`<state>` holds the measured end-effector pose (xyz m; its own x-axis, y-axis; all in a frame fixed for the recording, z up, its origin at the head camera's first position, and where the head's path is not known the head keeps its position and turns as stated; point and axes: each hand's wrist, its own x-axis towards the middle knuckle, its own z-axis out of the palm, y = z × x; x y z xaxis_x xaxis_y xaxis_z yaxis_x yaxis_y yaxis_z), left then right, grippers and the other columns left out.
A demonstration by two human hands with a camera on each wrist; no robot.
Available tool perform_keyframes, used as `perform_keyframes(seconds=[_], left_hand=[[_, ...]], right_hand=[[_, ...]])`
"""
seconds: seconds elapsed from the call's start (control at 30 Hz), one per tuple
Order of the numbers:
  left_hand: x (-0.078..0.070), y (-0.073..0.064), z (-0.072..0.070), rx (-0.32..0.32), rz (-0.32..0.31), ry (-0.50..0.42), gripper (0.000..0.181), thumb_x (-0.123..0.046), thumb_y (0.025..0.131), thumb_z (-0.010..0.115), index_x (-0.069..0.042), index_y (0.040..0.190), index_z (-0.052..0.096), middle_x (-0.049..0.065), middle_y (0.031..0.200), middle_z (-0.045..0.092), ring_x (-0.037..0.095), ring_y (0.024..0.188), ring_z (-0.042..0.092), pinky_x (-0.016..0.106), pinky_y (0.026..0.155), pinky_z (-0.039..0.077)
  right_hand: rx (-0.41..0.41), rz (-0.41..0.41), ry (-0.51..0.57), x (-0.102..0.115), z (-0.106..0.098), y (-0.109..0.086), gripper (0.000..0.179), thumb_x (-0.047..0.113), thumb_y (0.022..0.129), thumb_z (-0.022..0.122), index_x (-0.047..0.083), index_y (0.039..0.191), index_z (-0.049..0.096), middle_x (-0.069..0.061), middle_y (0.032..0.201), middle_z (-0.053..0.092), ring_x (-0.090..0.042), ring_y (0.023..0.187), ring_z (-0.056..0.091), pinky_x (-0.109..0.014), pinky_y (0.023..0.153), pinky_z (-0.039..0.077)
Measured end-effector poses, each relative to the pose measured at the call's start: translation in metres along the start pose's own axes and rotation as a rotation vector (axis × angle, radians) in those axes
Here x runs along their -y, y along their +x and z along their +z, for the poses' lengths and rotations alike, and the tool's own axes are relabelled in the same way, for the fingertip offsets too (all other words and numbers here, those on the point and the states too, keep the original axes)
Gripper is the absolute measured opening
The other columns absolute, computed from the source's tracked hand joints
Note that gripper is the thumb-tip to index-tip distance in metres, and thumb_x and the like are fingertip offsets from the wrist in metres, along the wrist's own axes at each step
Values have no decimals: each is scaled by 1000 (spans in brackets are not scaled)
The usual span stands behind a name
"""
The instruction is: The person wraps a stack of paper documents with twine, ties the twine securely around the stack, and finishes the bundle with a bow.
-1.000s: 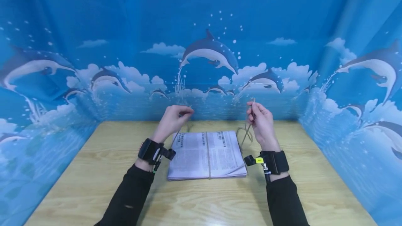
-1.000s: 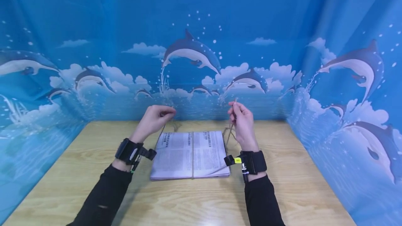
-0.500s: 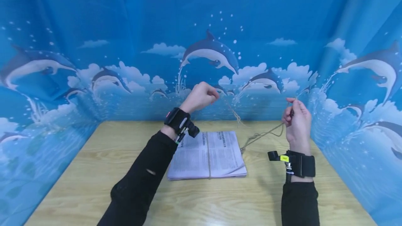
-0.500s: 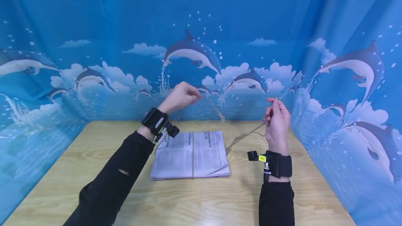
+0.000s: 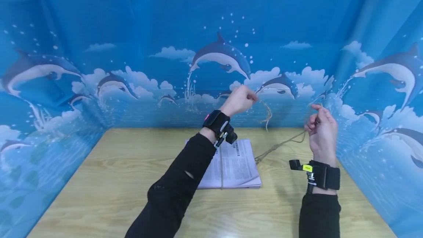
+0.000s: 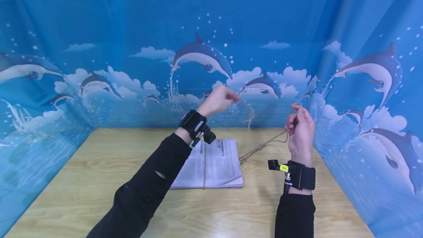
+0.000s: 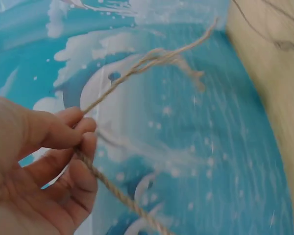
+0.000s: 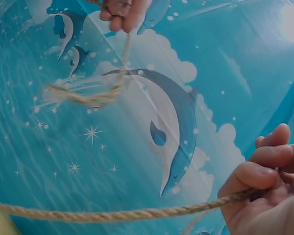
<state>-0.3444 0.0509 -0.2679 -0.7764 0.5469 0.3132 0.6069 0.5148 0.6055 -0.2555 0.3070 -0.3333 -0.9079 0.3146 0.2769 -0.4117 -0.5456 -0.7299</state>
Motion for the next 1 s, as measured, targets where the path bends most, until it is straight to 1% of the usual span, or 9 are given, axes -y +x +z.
perform_keyframes(seconds=[0.1, 0.2, 0.3, 0.33, 0.47, 0.53, 0.6, 0.77, 1.0], left_hand=[[-3, 3, 14, -6, -14, -3, 37, 0, 99, 43, -9, 126, 67, 6, 127, 66, 20, 113, 62, 28, 87, 46], [-2, 6, 35, 9, -68, -8, 42, 0, 98, 44, -12, 135, 60, 6, 121, 67, 15, 76, 60, 21, 66, 42], [6, 5, 63, 18, -101, -26, 50, 2, 95, 46, -15, 142, 53, 8, 114, 67, 15, 51, 29, 25, 54, 27], [9, 5, 73, 22, -106, -18, 52, 1, 94, 47, -16, 144, 50, 8, 117, 67, 17, 51, 22, 25, 56, 27], [23, -2, 113, 75, -117, 51, 57, -1, 92, 51, -17, 146, 47, 0, 147, 51, 15, 89, 60, 25, 83, 43], [29, -5, 128, 118, -138, 72, 56, -3, 92, 52, -17, 146, 47, -1, 148, 50, 17, 125, 54, 29, 106, 38], [35, -8, 139, 166, -158, 67, 55, -2, 92, 52, -15, 146, 47, 0, 147, 51, 18, 137, 46, 29, 112, 36], [49, -17, 153, 257, -183, -29, 53, 5, 90, 51, -11, 141, 53, 5, 144, 54, 19, 136, 47, 27, 107, 41], [59, -25, 151, 217, -217, -190, 40, 5, 92, 49, -10, 124, 67, 7, 137, 59, 24, 121, 57, 25, 79, 46]], right_hand=[[8, 1, -18, 0, 1, 0, 31, 28, 101, 49, 3, 116, 58, -2, 67, 53, -13, 55, 37, -26, 52, 26], [-3, -17, -54, 1, 2, -1, 32, 30, 101, 48, 4, 118, 57, -1, 66, 53, -13, 55, 37, -26, 52, 25], [-23, -60, -99, 1, 4, -2, 35, 31, 100, 47, 5, 123, 55, 0, 65, 52, -12, 53, 35, -27, 52, 20], [-25, -74, -113, 1, 4, -3, 36, 31, 101, 46, 5, 125, 54, 0, 64, 50, -12, 51, 32, -28, 51, 17], [5, -108, -206, 0, 5, -5, 40, 31, 102, 43, 8, 134, 49, 2, 59, 37, -13, 46, 19, -30, 49, 10], [31, -103, -266, -1, 6, -6, 41, 32, 103, 42, 10, 137, 47, 3, 58, 31, -14, 45, 15, -32, 47, 9], [56, -96, -321, -2, 7, -6, 42, 33, 103, 41, 12, 140, 46, 3, 58, 29, -13, 43, 15, -33, 46, 8], [143, -43, -331, -5, 8, -3, 43, 33, 104, 39, 12, 141, 44, 4, 56, 28, -13, 42, 14, -34, 46, 7], [195, 27, -141, -6, 2, 3, 44, 32, 104, 36, 10, 142, 39, 3, 57, 27, -15, 47, 10, -30, 47, 8]])
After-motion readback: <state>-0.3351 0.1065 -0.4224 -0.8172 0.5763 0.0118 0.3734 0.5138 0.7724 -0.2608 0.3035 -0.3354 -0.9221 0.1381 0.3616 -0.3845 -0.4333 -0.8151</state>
